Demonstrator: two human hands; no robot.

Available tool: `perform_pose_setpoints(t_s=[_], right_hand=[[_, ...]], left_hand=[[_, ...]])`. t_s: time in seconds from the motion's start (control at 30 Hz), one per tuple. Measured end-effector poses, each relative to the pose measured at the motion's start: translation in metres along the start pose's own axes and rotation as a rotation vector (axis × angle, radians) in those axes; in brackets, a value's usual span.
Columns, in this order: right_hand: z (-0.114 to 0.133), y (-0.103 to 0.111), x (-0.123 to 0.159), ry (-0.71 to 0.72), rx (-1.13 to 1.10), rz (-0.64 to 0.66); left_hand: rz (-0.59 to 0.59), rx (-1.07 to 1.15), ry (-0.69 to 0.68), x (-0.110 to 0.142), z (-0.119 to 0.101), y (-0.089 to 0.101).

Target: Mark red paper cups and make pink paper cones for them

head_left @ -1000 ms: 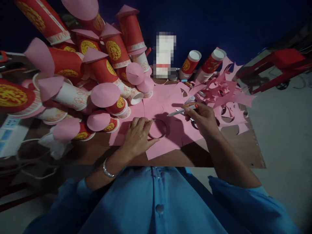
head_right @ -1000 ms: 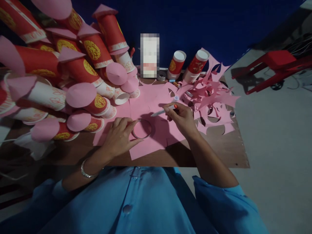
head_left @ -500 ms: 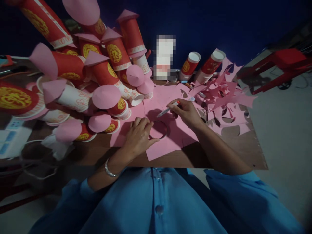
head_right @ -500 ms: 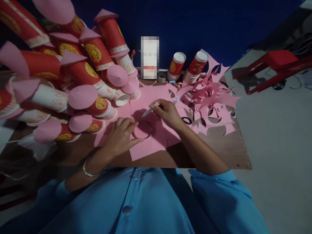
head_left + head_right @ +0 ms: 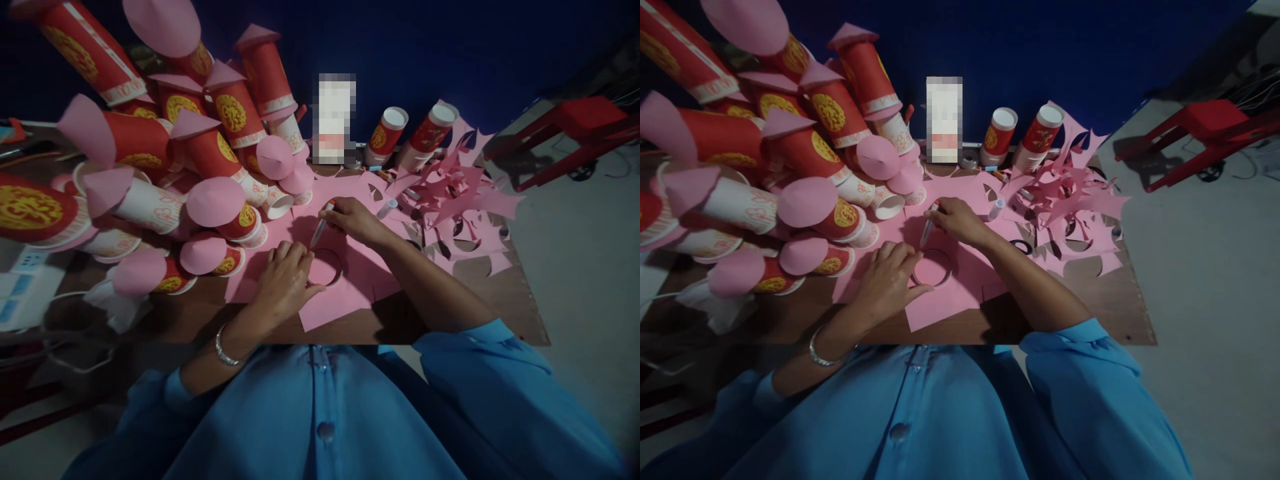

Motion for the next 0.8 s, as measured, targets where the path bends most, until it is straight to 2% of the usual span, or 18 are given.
perform_pose_setpoints(t_s=[0.2, 0.4, 0.8], right_hand=[[0.0, -0.003, -0.007, -0.024, 0.007, 0.06], [-0.002, -0.002, -0.006, -0.048, 0.039, 0.052], [-0.012, 0.009, 0.032, -0.034, 0.023, -0.063]], left_hand=[[0.037, -0.05, 0.005, -0.001, -0.001, 0.002], [0.018, -0.036, -0.007, -0.001, -0.002, 0.003], [0.004, -0.042, -0.02, -0.001, 0.0, 0.0]])
Point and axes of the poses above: each hand's wrist, its own x-axis away from the middle knuckle, its own y-axis out of the back of the hand, z = x × y, the point moved 3 cm from there along -x, towards the middle knuckle, and after that the axes turned 12 degrees about z, right-handed, at the moved point
